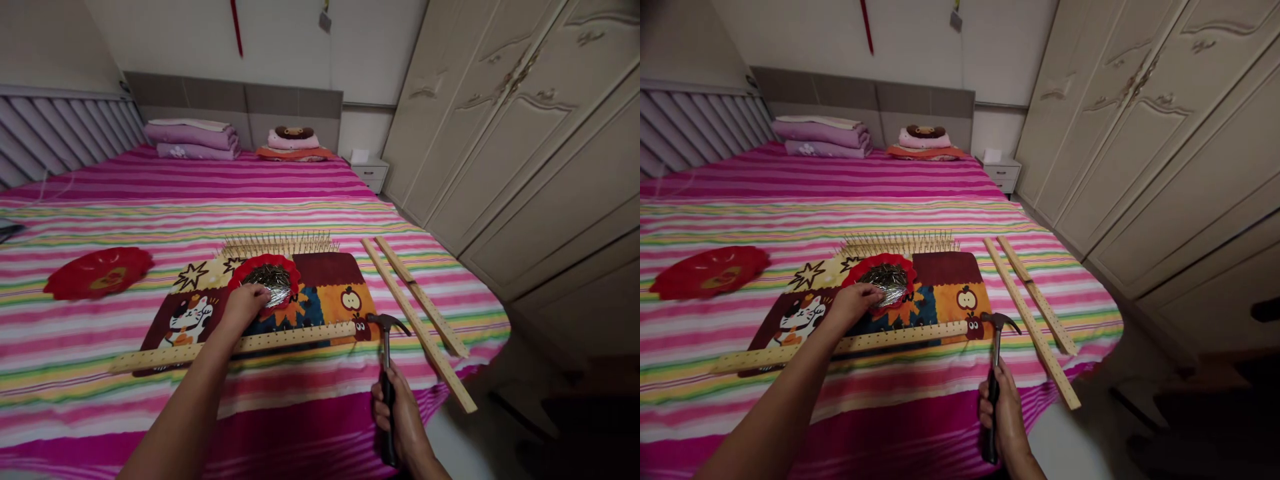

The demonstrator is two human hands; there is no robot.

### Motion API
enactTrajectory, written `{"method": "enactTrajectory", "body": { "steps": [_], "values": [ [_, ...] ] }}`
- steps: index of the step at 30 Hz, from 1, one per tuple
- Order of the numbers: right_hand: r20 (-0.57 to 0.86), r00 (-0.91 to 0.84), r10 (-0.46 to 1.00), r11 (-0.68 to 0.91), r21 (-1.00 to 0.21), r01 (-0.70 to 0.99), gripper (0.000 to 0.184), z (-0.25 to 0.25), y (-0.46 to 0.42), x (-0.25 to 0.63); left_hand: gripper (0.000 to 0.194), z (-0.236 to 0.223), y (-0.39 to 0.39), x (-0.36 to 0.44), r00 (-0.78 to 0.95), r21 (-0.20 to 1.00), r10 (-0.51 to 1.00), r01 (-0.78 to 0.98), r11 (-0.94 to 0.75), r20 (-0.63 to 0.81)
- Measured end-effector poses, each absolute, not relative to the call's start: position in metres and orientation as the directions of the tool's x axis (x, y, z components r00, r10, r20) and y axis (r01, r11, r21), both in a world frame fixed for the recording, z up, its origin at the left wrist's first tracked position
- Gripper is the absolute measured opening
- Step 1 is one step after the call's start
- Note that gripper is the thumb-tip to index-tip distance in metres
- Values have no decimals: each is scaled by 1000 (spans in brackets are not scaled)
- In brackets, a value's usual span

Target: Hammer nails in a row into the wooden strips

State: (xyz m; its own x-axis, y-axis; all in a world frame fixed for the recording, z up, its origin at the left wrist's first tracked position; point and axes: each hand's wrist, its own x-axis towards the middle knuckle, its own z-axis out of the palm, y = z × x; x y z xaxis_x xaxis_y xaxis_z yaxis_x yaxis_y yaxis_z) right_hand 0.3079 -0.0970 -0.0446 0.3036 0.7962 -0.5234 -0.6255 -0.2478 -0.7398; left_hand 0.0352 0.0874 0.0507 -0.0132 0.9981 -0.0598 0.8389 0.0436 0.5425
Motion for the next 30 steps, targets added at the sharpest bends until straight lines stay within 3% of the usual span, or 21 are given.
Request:
{"method": "enactTrajectory", "body": {
  "steps": [5,9,18,30],
  "values": [
    [-515,292,806,-240,-734,-635,46,-43,-97,308,27,52,73,25,-121,915,991,390,106,-63],
    [-516,290,806,-242,-735,-634,44,-43,-97,308,39,51,51,20,-179,986,979,117,120,-98],
    [-521,276,808,-252,-728,-637,39,-41,-97,310,37,22,9,14,-218,960,956,156,231,-195],
    [-514,270,814,-251,-731,-635,37,-40,-97,310,29,7,7,32,-219,934,971,318,161,-93]
  ]
}}
